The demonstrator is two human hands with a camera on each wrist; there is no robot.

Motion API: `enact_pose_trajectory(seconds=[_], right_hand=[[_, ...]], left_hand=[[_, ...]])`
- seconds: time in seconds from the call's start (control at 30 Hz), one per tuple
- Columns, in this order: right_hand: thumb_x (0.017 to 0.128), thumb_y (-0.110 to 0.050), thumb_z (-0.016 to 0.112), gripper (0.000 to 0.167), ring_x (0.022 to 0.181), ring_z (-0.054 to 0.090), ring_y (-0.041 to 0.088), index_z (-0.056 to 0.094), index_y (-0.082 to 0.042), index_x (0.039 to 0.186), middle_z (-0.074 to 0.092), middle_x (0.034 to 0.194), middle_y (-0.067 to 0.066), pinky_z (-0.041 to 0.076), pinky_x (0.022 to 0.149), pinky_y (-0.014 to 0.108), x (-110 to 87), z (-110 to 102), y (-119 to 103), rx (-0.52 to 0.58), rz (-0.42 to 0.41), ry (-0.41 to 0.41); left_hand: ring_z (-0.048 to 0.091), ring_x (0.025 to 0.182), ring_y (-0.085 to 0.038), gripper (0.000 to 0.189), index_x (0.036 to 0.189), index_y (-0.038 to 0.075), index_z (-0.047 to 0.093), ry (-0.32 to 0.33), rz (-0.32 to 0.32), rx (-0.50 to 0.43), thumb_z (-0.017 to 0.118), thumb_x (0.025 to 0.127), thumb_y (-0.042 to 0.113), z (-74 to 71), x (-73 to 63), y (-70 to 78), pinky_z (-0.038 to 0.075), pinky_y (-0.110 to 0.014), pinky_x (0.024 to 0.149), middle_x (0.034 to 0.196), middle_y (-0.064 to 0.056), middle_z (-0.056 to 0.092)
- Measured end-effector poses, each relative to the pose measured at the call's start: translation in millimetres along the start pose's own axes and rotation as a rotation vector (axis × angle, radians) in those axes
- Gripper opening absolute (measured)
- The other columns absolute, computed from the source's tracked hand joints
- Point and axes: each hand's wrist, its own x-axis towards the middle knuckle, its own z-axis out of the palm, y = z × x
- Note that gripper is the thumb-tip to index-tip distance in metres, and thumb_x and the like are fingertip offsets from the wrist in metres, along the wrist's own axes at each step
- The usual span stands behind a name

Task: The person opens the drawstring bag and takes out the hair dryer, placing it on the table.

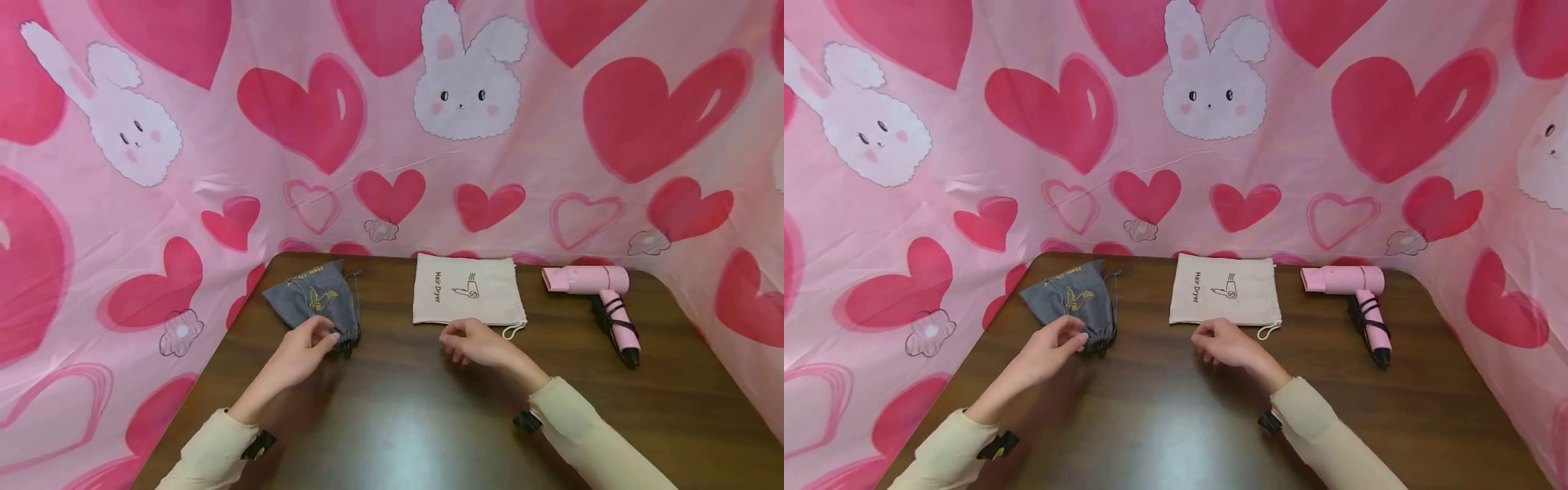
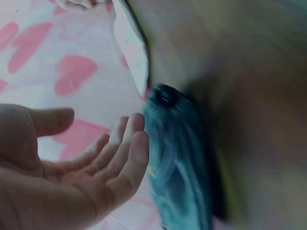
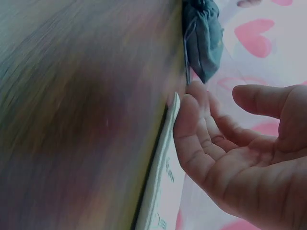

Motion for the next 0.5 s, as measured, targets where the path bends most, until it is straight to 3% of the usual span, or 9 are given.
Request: enact_pose_trajectory(seconds=[0.13,0.33,0.43,0.5], right_hand=[[0.106,-0.013,0.061,0.021,0.065,0.062,0.018,0.067,0.007,0.107,0.068,0.083,0.017,0.055,0.059,0.035,10.4,10.9,-1.6,0.014,-0.005,-0.008],[0.106,-0.013,0.061,0.020,0.058,0.057,0.016,0.069,0.006,0.107,0.067,0.080,0.012,0.049,0.051,0.029,28.9,22.2,-10.0,-0.007,0.011,-0.019],[0.106,-0.015,0.062,0.021,0.054,0.054,0.015,0.070,0.004,0.108,0.066,0.079,0.012,0.045,0.049,0.027,40.0,25.9,-16.7,-0.008,0.024,-0.008],[0.106,-0.016,0.062,0.021,0.052,0.050,0.015,0.070,0.004,0.109,0.066,0.079,0.013,0.042,0.047,0.026,46.6,29.4,-21.0,0.011,0.042,-0.002]], left_hand=[[0.072,0.076,-0.022,0.017,0.108,0.003,0.069,0.058,-0.139,-0.008,0.068,0.104,0.020,-6.6,-5.5,-16.9,0.054,-0.034,0.069,0.083,-0.007,0.071],[0.063,0.063,-0.016,0.025,0.097,0.003,0.069,-0.005,-0.198,0.102,0.068,0.104,0.028,-8.3,-3.9,-31.8,0.050,-0.035,0.061,0.069,-0.003,0.065],[0.065,0.060,-0.018,0.030,0.097,0.000,0.070,-0.034,-0.239,0.060,0.068,0.104,0.029,-7.2,1.5,-36.2,0.055,-0.034,0.060,0.069,-0.005,0.066],[0.069,0.062,-0.021,0.034,0.102,-0.004,0.069,-0.055,-0.287,-0.028,0.066,0.105,0.029,-6.3,4.5,-37.7,0.059,-0.035,0.059,0.073,-0.010,0.068]])
